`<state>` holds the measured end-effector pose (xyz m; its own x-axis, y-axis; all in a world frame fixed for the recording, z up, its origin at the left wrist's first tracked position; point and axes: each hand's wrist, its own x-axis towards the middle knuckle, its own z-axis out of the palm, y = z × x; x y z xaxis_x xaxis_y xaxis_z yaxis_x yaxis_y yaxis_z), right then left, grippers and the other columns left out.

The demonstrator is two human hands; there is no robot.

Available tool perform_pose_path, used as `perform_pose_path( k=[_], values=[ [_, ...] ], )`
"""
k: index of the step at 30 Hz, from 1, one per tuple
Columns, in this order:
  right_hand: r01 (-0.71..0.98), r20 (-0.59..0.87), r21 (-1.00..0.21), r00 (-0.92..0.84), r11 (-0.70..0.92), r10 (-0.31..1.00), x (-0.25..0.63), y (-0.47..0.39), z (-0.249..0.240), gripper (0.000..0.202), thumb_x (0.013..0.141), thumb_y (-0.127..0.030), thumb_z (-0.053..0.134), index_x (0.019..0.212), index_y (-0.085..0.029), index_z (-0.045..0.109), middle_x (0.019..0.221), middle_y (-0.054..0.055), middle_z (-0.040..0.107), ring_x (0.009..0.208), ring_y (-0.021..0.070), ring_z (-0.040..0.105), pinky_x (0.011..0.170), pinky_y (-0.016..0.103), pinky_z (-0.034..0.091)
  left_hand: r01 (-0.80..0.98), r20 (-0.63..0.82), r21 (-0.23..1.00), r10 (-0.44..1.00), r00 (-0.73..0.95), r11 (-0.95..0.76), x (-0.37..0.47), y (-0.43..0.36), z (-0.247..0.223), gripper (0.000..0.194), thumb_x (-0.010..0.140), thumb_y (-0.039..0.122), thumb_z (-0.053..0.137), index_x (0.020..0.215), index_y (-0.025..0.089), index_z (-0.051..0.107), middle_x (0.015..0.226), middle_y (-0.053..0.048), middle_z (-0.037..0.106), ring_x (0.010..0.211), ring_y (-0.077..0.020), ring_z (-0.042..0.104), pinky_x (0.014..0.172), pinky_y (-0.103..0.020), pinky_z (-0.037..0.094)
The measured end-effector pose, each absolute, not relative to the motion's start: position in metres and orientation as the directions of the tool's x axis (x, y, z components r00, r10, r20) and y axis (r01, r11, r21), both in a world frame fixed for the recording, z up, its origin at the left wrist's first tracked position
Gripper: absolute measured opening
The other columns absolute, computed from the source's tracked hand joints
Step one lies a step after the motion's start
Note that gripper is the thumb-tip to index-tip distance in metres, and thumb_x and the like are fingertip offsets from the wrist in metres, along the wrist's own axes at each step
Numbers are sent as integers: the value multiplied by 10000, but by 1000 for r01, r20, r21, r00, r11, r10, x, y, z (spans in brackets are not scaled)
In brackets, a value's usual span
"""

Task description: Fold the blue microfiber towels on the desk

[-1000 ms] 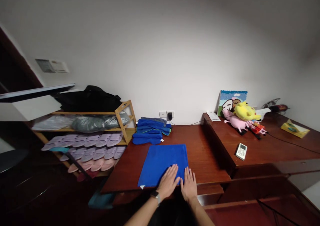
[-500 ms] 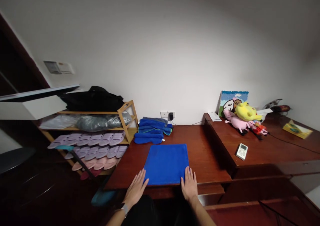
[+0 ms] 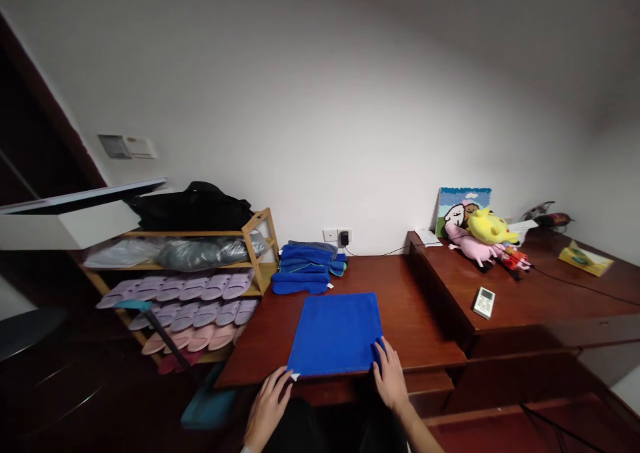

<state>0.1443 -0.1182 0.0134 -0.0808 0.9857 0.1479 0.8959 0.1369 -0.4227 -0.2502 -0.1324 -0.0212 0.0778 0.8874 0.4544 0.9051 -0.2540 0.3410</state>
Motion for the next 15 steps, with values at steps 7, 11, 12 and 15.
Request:
perform_pose_path(
  k=[7, 11, 12, 15],
  values=[
    [912, 90, -356, -182, 202, 979, 163, -141, -6, 722, 831, -184, 425, 1551, -230, 437, 1654, 6, 357, 1541, 195, 270, 1297, 422, 154, 876, 524, 275, 826, 208, -395, -256, -126, -3, 350, 1036, 403, 417, 1158, 299, 727, 1122, -50, 767, 1072, -240, 711, 970, -414, 581],
    [935, 77, -304, -167, 183, 983, 164, -140, -5, 731, 824, -163, 425, 1549, -259, 438, 1648, -1, 367, 1539, 199, 275, 1295, 462, 138, 869, 534, 250, 809, 245, -428, -253, -128, 12, 309, 1038, 350, 438, 1068, 277, 736, 1012, -43, 761, 963, -213, 714, 884, -369, 577],
    [939, 74, -292, -167, 182, 983, 164, -140, -4, 722, 833, -165, 421, 1548, -265, 438, 1647, -4, 367, 1539, 201, 275, 1294, 470, 132, 872, 529, 240, 810, 252, -427, -252, -128, 13, 311, 1038, 331, 434, 1035, 275, 740, 978, -39, 757, 932, -209, 712, 864, -362, 574],
    [949, 56, -258, -174, 182, 983, 166, -141, -3, 716, 847, -173, 417, 1555, -279, 426, 1652, -14, 354, 1542, 209, 269, 1290, 490, 120, 886, 519, 196, 811, 269, -420, -252, -129, 14, 339, 1034, 275, 415, 955, 273, 744, 890, -30, 739, 855, -205, 704, 821, -353, 565]
  ],
)
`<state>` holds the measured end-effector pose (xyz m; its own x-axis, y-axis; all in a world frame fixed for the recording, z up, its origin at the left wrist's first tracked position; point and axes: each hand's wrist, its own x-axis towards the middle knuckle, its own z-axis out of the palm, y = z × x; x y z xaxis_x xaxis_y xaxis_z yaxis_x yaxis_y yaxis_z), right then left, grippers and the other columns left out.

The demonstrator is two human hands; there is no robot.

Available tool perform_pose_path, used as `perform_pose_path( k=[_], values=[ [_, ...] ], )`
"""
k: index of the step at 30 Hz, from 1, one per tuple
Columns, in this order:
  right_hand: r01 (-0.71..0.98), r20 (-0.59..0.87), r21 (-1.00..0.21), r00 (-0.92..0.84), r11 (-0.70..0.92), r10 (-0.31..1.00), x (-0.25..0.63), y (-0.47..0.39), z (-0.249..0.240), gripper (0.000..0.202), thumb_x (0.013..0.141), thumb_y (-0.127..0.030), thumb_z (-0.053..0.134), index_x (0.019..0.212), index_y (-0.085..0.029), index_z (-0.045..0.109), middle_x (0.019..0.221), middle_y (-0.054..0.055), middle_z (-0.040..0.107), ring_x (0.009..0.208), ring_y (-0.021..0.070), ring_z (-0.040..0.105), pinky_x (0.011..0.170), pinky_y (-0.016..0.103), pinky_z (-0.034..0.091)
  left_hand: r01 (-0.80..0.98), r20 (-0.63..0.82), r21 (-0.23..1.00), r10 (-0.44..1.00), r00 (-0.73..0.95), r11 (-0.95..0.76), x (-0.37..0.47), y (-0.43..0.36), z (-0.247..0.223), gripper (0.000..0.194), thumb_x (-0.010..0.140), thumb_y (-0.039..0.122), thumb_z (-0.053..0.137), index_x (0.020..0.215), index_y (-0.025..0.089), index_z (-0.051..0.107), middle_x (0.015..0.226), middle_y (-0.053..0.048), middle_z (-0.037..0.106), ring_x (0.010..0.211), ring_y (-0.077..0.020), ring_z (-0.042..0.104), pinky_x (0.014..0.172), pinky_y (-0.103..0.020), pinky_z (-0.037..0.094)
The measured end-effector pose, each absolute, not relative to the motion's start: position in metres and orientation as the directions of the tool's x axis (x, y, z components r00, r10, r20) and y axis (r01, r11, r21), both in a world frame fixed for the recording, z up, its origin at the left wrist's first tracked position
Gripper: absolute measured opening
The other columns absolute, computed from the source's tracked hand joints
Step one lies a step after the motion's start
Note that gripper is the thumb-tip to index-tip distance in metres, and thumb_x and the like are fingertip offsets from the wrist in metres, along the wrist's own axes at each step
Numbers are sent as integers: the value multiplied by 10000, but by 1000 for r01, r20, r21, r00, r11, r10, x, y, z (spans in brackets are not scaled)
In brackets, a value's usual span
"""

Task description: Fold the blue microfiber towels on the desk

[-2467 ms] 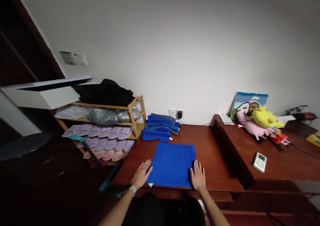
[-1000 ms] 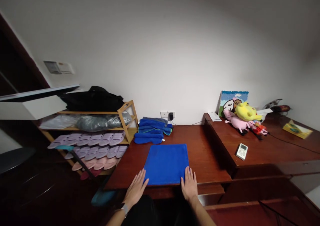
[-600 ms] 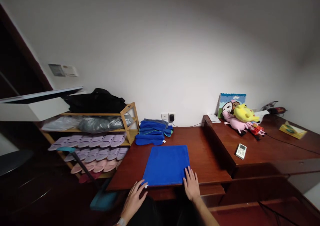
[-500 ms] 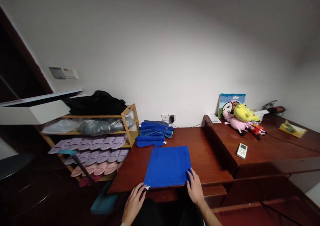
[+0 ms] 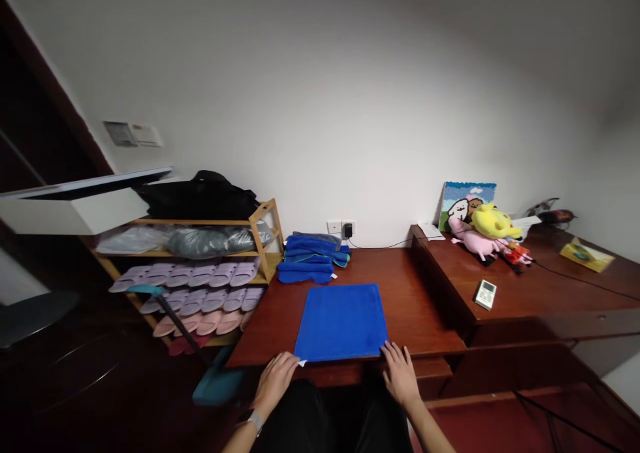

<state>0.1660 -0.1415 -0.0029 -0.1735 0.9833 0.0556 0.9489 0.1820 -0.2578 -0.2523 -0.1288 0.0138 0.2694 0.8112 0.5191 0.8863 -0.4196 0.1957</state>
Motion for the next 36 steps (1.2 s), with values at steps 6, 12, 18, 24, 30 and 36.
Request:
perform_pose_path(
  k=[6, 12, 18, 24, 30, 36],
  values=[
    [961, 31, -224, -157, 160, 987, 167, -145, -2, 727, 848, -188, 428, 1565, -306, 404, 1657, -25, 342, 1543, 223, 266, 1282, 505, 122, 890, 508, 135, 801, 315, -436, -257, -128, 9, 356, 1020, 218, 389, 1087, 277, 733, 910, -29, 741, 865, -200, 702, 849, -350, 565],
    [967, -2, -210, -149, 146, 989, 163, -147, 9, 693, 867, -214, 411, 1557, -271, 425, 1651, -12, 353, 1537, 224, 280, 1280, 500, 126, 877, 512, 157, 797, 321, -454, -258, -132, 8, 378, 979, 159, 399, 1112, 272, 734, 1042, -41, 760, 968, -200, 714, 913, -363, 573],
    [970, 64, -234, -57, 70, 996, 145, -139, 38, 555, 986, -366, 321, 1520, -339, 470, 1604, -12, 442, 1524, 269, 300, 1245, 575, 200, 902, 502, 214, 834, 227, -374, -267, -128, 11, 383, 909, 126, 436, 1078, 274, 746, 1091, -41, 758, 1035, -207, 705, 968, -355, 551],
    [960, 10, -273, -57, 58, 998, 79, -91, 78, 544, 981, -574, 392, 1504, -436, 455, 1666, -28, 328, 1537, 341, 250, 1162, 652, 317, 966, 447, 210, 893, 42, -151, -304, -75, 25, 382, 946, 242, 418, 1176, 227, 723, 1200, -85, 738, 1135, -258, 672, 1015, -403, 515],
    [951, -91, -296, -126, 94, 988, 15, -36, 64, 680, 904, -740, 443, 1535, -501, 365, 1703, -39, 231, 1554, 406, 156, 1136, 772, 222, 989, 376, 149, 924, -69, 13, -324, -22, 21, 434, 968, 313, 394, 1252, 172, 690, 1285, -140, 698, 1211, -285, 631, 1050, -433, 473],
    [966, -146, -253, -93, 54, 985, 7, -20, 26, 834, 829, -891, 380, 1567, -517, 275, 1722, -10, 152, 1549, 471, 70, 1107, 837, 121, 987, 413, 152, 904, -112, 53, -325, -8, 7, 448, 970, 363, 397, 1257, 169, 681, 1272, -145, 683, 1175, -293, 622, 1021, -436, 474]
  ],
)
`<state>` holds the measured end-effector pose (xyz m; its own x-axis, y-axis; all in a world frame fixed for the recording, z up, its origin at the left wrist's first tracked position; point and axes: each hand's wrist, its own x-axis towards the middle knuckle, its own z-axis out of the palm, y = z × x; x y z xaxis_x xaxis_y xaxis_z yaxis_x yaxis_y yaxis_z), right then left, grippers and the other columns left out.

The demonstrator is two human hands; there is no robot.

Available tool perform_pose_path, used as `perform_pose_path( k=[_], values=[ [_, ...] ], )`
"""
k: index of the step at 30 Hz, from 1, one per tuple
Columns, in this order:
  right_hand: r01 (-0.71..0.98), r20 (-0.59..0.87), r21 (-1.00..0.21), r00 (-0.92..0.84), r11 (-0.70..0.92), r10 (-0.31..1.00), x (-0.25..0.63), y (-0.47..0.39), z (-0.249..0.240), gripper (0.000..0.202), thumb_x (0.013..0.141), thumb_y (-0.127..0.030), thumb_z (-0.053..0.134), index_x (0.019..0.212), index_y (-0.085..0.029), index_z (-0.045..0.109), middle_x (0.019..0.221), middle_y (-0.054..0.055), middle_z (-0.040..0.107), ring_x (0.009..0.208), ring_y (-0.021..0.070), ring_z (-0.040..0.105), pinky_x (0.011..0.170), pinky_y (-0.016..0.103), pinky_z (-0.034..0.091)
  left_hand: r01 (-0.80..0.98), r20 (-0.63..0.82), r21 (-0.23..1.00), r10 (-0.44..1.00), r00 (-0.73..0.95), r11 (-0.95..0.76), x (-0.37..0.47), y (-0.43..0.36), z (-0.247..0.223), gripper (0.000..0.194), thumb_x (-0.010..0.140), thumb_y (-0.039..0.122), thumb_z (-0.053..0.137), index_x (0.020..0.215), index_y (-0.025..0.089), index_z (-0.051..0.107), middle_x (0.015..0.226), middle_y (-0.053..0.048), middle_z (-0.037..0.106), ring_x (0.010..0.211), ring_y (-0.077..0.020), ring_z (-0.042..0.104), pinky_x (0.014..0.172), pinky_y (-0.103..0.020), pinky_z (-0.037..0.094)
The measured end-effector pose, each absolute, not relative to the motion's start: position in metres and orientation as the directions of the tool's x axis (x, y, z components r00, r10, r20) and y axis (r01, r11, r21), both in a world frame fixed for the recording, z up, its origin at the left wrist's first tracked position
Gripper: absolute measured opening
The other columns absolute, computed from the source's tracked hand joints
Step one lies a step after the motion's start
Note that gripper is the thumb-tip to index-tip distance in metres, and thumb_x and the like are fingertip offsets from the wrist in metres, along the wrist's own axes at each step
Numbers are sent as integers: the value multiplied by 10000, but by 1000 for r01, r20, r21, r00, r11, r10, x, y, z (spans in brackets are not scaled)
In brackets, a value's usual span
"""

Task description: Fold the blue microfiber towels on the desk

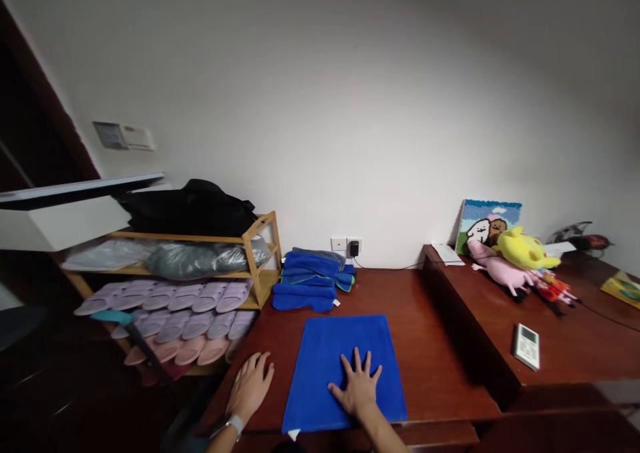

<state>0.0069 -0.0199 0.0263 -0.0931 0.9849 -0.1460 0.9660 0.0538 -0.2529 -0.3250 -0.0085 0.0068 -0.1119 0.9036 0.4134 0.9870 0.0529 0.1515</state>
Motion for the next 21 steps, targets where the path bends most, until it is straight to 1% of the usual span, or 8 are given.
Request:
perform_pose_path(
  k=[2, 5, 10, 13, 16, 19, 21],
  values=[
    [973, -155, -223, -93, 57, 984, 14, -22, 25, 862, 817, -893, 414, 1574, -513, 253, 1720, 4, 160, 1545, 482, 73, 1105, 842, 100, 984, 422, 172, 900, -113, 43, -324, -10, 8, 438, 967, 365, 405, 1246, 179, 688, 1268, -142, 681, 1175, -294, 617, 1016, -435, 474],
    [979, -172, -200, -73, 38, 982, 33, -22, 31, 855, 828, -864, 447, 1578, -508, 243, 1720, 13, 157, 1540, 494, 83, 1088, 853, 121, 982, 429, 188, 897, -106, 26, -323, -12, 13, 440, 972, 362, 403, 1247, 171, 688, 1263, -148, 676, 1164, -298, 619, 1005, -438, 483],
    [984, -192, -179, -17, -18, 981, 88, -1, 35, 848, 831, -873, 414, 1576, -502, 255, 1720, 5, 167, 1542, 478, 108, 1098, 830, 160, 983, 414, 183, 904, -106, 31, -323, -12, 15, 445, 962, 361, 404, 1232, 163, 698, 1257, -157, 679, 1157, -308, 627, 995, -447, 496],
    [982, -202, -178, 19, -56, 979, 125, 24, 33, 842, 830, -882, 388, 1574, -513, 248, 1722, 0, 163, 1548, 464, 100, 1098, 823, 169, 985, 415, 169, 903, -110, 42, -324, -10, 12, 454, 958, 374, 399, 1234, 170, 696, 1265, -152, 679, 1164, -306, 629, 1000, -443, 496],
    [978, -252, -185, 44, -93, 967, 155, 57, 35, 868, 811, -894, 390, 1576, -518, 227, 1727, -3, 132, 1553, 457, 71, 1089, 827, 170, 987, 409, 157, 906, -108, 47, -325, -9, 10, 474, 957, 391, 386, 1239, 167, 693, 1263, -151, 683, 1153, -303, 640, 995, -439, 501],
    [978, -289, -181, 51, -107, 956, 178, 93, 37, 866, 808, -883, 407, 1574, -527, 218, 1731, -12, 109, 1557, 444, 56, 1089, 819, 173, 984, 400, 170, 909, -122, 58, -326, -8, 8, 489, 951, 406, 372, 1233, 168, 693, 1270, -155, 688, 1145, -307, 649, 976, -452, 513],
    [978, -288, -182, 44, -100, 957, 190, 116, 37, 853, 816, -872, 408, 1573, -533, 212, 1732, -16, 101, 1559, 434, 48, 1092, 810, 173, 981, 394, 179, 909, -135, 68, -328, -7, 5, 498, 946, 421, 367, 1230, 175, 694, 1282, -154, 690, 1153, -310, 651, 970, -457, 519]
  ],
)
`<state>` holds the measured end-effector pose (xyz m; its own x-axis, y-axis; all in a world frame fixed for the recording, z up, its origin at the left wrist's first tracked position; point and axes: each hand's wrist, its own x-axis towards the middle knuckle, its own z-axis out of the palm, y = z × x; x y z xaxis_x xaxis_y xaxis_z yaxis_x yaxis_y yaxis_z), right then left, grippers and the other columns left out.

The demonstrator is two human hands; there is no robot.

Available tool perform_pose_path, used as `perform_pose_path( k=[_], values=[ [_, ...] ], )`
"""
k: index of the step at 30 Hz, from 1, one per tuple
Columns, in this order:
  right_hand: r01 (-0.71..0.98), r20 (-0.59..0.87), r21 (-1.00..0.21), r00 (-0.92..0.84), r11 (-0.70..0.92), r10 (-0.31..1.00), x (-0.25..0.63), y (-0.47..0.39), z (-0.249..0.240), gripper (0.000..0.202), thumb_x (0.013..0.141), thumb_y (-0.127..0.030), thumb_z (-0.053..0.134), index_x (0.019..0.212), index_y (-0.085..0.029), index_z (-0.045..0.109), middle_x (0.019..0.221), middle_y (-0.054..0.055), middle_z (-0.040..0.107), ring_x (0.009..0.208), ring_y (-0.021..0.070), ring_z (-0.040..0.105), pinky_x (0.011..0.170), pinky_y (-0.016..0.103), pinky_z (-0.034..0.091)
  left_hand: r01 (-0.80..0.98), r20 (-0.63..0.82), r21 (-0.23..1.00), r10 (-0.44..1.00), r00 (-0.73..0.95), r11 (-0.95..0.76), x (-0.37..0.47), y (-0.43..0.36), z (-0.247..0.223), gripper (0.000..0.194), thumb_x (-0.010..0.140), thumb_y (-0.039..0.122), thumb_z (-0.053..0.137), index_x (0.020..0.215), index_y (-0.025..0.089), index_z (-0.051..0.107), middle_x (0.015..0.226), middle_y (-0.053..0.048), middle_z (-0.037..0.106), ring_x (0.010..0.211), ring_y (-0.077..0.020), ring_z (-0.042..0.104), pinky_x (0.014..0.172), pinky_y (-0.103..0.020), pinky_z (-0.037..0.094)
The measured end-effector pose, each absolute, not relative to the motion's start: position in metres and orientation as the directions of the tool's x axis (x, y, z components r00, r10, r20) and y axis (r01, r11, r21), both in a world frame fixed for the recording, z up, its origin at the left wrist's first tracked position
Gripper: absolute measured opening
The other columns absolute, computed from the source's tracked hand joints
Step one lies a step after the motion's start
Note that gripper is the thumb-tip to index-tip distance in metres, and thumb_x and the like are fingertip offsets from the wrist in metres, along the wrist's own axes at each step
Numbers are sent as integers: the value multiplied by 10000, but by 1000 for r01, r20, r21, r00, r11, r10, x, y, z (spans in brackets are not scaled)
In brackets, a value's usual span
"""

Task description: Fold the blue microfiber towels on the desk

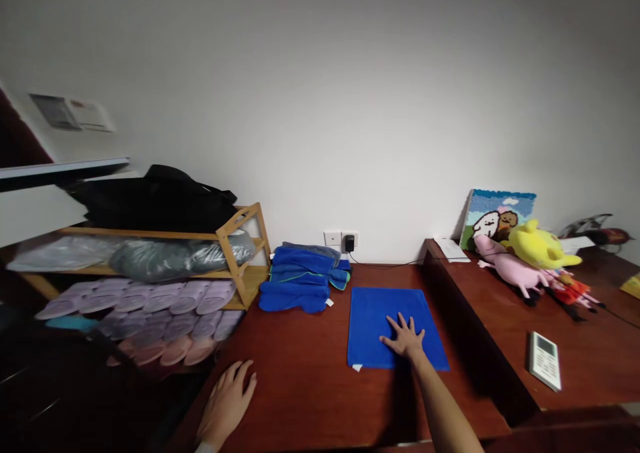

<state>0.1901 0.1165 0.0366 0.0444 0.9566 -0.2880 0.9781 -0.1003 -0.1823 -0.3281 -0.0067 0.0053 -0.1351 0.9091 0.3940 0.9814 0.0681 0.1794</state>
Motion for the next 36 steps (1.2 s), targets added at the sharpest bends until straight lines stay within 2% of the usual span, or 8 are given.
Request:
perform_pose_path(
  k=[14, 20, 23, 27, 30, 32, 34, 36],
  values=[
    [977, -318, -185, 39, -102, 947, 238, 250, 33, 896, 790, -897, 412, 1578, -538, 181, 1735, -35, 59, 1562, 416, 23, 1110, 791, 135, 976, 443, 210, 884, -150, 61, -347, 5, -17, 420, 863, 490, 451, 1136, 278, 691, 1188, -112, 740, 1118, -340, 684, 995, -508, 544],
    [979, -334, -189, 7, -75, 942, 252, 270, 36, 883, 795, -885, 443, 1572, -540, 206, 1733, -37, 78, 1561, 409, 45, 1117, 764, 170, 973, 443, 215, 880, -171, 80, -348, 3, -21, 445, 872, 490, 436, 1156, 255, 687, 1194, -134, 732, 1094, -341, 696, 974, -508, 559],
    [978, -322, -194, 6, -73, 947, 260, 275, 34, 893, 782, -873, 491, 1568, -521, 255, 1730, -9, 121, 1550, 429, 95, 1112, 742, 206, 975, 442, 208, 881, -171, 84, -348, 1, -21, 450, 882, 500, 441, 1160, 251, 693, 1205, -131, 731, 1104, -337, 697, 981, -508, 560],
    [978, -202, -200, 17, -59, 979, 259, 274, 39, 797, 803, -773, 577, 1518, -448, 444, 1682, 64, 293, 1505, 463, 236, 1084, 703, 261, 971, 429, 220, 884, -186, 98, -346, -3, -18, 404, 887, 472, 476, 1176, 293, 694, 1237, -92, 729, 1148, -331, 684, 1008, -510, 553],
    [978, -60, -208, -13, 0, 998, 233, 264, 49, 647, 960, -615, 407, 1522, -304, 486, 1666, 125, 313, 1528, 412, 200, 1131, 636, 234, 968, 416, 231, 890, -187, 95, -343, -7, -15, 398, 904, 449, 481, 1196, 284, 695, 1260, -101, 716, 1172, -330, 672, 1009, -509, 550],
    [970, 22, -221, -95, 97, 995, 197, 250, 54, 580, 1019, -444, 278, 1498, -216, 512, 1631, 146, 370, 1504, 337, 281, 1169, 527, 247, 967, 405, 236, 896, -184, 92, -340, -9, -13, 398, 918, 442, 479, 1213, 281, 693, 1288, -102, 702, 1190, -330, 660, 1012, -509, 544],
    [942, 56, -236, -234, 240, 971, 146, 231, 55, 521, 1019, -359, 277, 1399, -220, 606, 1529, 107, 515, 1392, 252, 449, 1155, 379, 302, 968, 391, 236, 904, -175, 86, -338, -11, -11, 404, 931, 438, 477, 1233, 273, 688, 1307, -103, 690, 1203, -327, 648, 1018, -504, 534],
    [886, 59, -254, -387, 388, 920, 86, 211, 53, 438, 1008, -394, 358, 1282, -288, 683, 1428, 32, 614, 1290, 198, 539, 1111, 283, 347, 969, 378, 230, 910, -171, 86, -335, -12, -9, 415, 947, 432, 462, 1247, 249, 684, 1310, -114, 683, 1198, -319, 646, 1018, -493, 528]
  ],
)
